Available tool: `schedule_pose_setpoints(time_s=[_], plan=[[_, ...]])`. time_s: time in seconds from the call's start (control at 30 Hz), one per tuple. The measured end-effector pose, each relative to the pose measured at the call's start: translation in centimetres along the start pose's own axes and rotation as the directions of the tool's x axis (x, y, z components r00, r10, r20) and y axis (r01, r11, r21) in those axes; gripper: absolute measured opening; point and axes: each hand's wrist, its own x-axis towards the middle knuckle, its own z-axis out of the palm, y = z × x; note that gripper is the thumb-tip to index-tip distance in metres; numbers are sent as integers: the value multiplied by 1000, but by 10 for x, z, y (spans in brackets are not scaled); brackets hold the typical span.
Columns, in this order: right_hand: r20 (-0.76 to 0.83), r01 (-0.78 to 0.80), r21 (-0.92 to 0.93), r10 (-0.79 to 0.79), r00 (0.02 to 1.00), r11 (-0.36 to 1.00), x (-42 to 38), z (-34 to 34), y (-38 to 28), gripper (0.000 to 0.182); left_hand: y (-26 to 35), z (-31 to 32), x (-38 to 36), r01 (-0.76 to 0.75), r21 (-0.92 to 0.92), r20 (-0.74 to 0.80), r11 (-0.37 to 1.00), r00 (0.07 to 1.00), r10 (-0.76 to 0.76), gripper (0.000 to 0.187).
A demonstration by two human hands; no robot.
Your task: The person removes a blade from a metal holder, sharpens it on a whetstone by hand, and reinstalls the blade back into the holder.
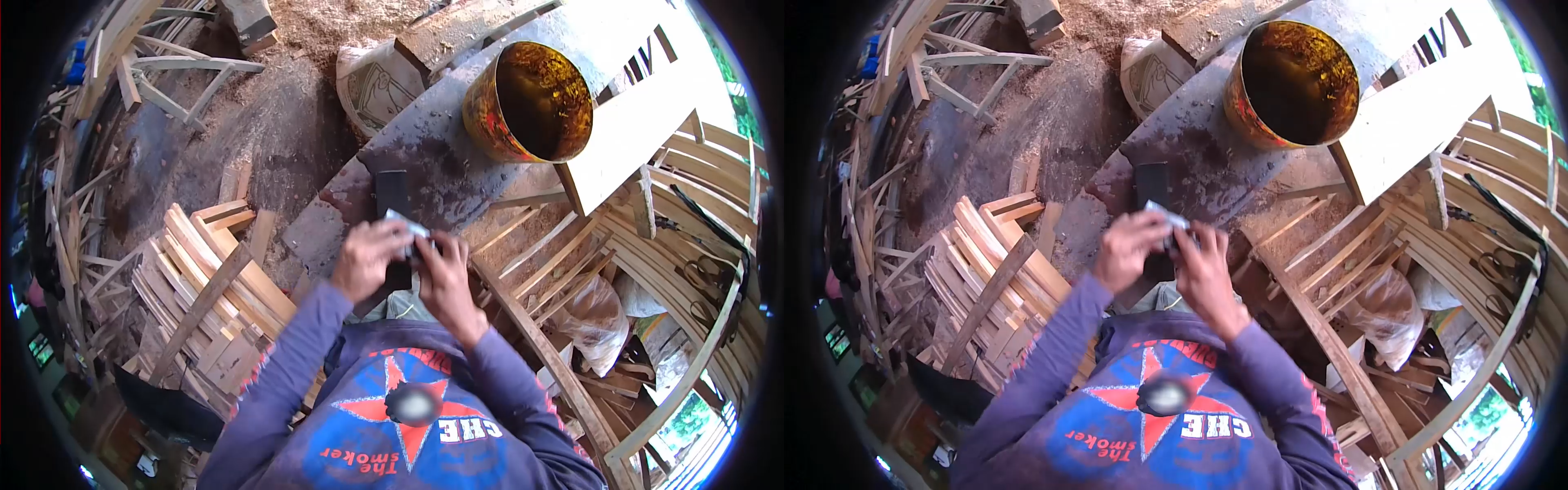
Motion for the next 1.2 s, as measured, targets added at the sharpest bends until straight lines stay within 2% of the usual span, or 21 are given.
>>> schedule_pose_setpoints(time_s=[0.03, 0.07, 0.17, 0.2, 0.27, 0.3, 0.33, 0.37, 0.47, 0.53, 0.57, 0.6, 0.67, 0.7, 0.8, 0.87, 0.93, 0.97, 1.07, 1.13, 1.2], plan=[[30, -37, 1, 37, 999, 999, -9, -3, -8, 46, 11, 4, -11, 79, -56, -39, 995, 996, -81, 34], [32, -41, 3, 41, 999, 999, -2, -1, -2, 46, 3, 4, -7, 83, -55, -36, 995, 996, -85, 34], [21, 44, 1, -44, 999, 999, 48, -3, 3, 50, -11, -14, 38, 20, 97, -29, 995, 999, -18, 30], [26, 21, 22, -22, 999, 1000, 55, -3, 1, 49, -8, -18, 45, 35, 46, -42, 998, 999, -33, 31], [62, 23, 19, -24, 998, 1000, 25, -5, 2, 48, -11, -3, 12, -23, 100, -54, 995, 998, 29, 30], [77, 15, 10, -16, 997, 1000, 2, -3, 1, 49, 3, 3, -8, 69, 59, -53, 996, 996, -66, 33], [117, -3, -3, 4, 993, 1000, -9, -4, -7, 52, 16, 8, -23, 127, 21, -118, 992, 985, -123, 35], [112, 30, -32, -26, 993, 999, -6, 0, -3, 54, 11, 11, -24, 117, 40, -147, 992, 983, -110, 34], [114, 76, -21, -73, 991, 997, 52, 5, -3, 53, -4, -8, 19, 79, 100, -193, 992, 979, -58, 36], [121, 75, -39, -70, 990, 996, 62, 4, -7, 48, -3, -10, 26, 139, 2, -228, 990, 964, -135, 36], [138, 84, -33, -79, 987, 996, 47, 2, -6, 47, 3, -3, 8, 171, -7, -202, 985, 965, -169, 33], [144, 94, -56, -85, 986, 994, 24, 1, -5, 48, 3, 12, -17, 155, -20, -240, 988, 958, -155, 27], [189, 65, -66, -51, 981, 996, 0, 4, -4, 50, 27, 22, -34, 241, -84, -290, 967, 922, -255, 28], [136, 130, -75, -119, 984, 989, 13, 9, 0, 50, 18, 19, -26, 190, -14, -303, 982, 935, -185, 27], [130, 117, -59, -109, 986, 991, 71, 16, -3, 51, -4, -7, 24, 182, -27, -339, 983, 923, -181, 32], [105, 125, -79, -117, 988, 989, 51, 11, -3, 49, 3, -1, 8, 137, -12, -343, 991, 930, -133, 32], [130, 158, -94, -145, 981, 983, 5, 11, 5, 47, 21, 20, -36, 188, 4, -316, 982, 932, -177, 32], [187, 129, -89, -111, 976, 988, 6, 7, 3, 46, 27, 23, -39, 187, 8, -341, 982, 924, -173, 32], [146, 221, -113, -203, 968, 969, 67, 11, 2, 48, 2, 2, 7, 215, -70, -332, 974, 916, -226, 31], [135, 183, -94, -170, 976, 979, 69, 12, -2, 50, 2, -7, 19, 217, -26, -347, 976, 913, -213, 31], [181, 227, -83, -210, 961, 970, 41, 7, 8, 51, 11, 18, -21, 262, -168, -363, 950, 880, -307, 29]])
